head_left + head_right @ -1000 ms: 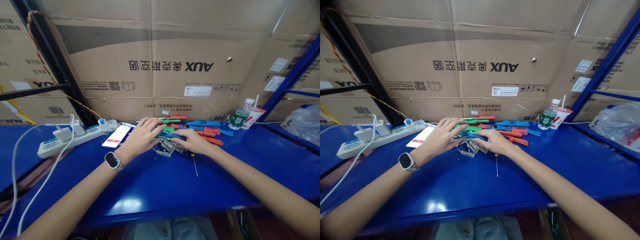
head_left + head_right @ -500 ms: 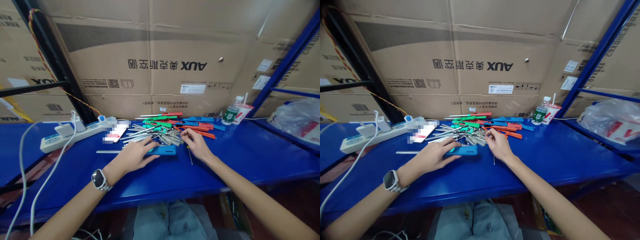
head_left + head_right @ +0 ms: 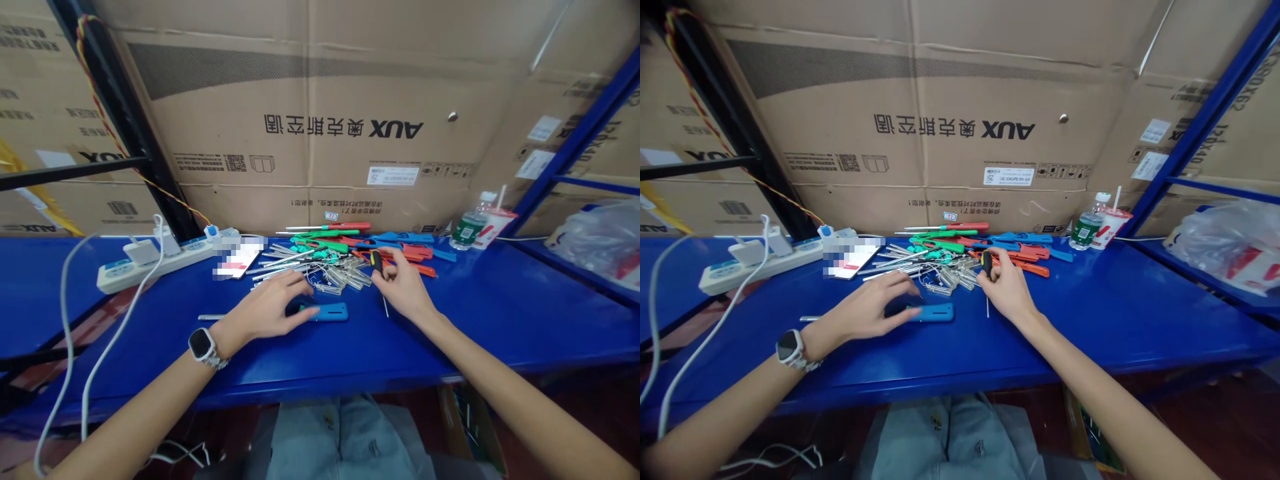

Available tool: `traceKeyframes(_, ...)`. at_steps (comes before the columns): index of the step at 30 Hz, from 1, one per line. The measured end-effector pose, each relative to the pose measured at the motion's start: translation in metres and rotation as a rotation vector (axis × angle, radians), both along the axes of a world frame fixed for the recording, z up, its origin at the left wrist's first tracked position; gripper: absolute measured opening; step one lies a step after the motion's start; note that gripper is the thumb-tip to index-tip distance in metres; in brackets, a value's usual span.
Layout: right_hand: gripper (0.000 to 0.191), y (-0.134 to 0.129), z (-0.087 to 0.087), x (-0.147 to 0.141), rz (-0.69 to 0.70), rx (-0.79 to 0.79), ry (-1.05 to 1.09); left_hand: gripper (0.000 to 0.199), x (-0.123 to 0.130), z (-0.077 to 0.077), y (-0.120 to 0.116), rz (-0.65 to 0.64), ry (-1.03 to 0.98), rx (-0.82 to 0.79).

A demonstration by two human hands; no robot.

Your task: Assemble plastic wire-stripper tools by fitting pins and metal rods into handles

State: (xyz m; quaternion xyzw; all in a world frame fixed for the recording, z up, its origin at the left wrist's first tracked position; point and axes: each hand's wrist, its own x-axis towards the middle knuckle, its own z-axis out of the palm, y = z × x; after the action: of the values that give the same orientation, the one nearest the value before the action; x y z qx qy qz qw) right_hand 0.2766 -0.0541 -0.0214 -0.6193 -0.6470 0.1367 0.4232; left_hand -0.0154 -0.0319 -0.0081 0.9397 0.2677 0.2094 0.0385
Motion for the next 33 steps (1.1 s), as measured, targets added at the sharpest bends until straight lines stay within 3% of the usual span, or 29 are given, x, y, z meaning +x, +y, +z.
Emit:
traceKeyframes(5, 0.058, 0.029, 0.009, -0.050, 0.271, 0.087, 0.525, 0.036, 0.017, 0.027, 0.030, 0.079, -0.160, 0.011)
traceKeyframes(8, 0.064, 0.049, 0.010, -0.080, 0.382, 0.049, 0.651, 0.032, 0.024, 0.028, 0.041, 0.104, -0.291, -0.050)
traceKeyframes(12, 0.046, 0.060, 0.005, -0.093, 0.453, 0.016, 0.626, 0.033, 0.017, 0.011, 0.042, 0.168, -0.399, -0.080)
traceKeyframes(15, 0.039, 0.058, 0.000, -0.090, 0.485, 0.060, 0.580, 0.031, 0.009, 0.004, 0.040, 0.132, -0.366, -0.155)
traceKeyframes(22, 0.044, 0.040, -0.003, -0.080, 0.544, -0.059, 0.710, 0.039, 0.008, 0.009, 0.037, 0.117, -0.369, -0.174)
traceKeyframes(33, 0.031, 0.033, -0.009, -0.087, 0.528, 0.020, 0.625, 0.028, 0.005, 0.011, 0.034, 0.101, -0.375, -0.162)
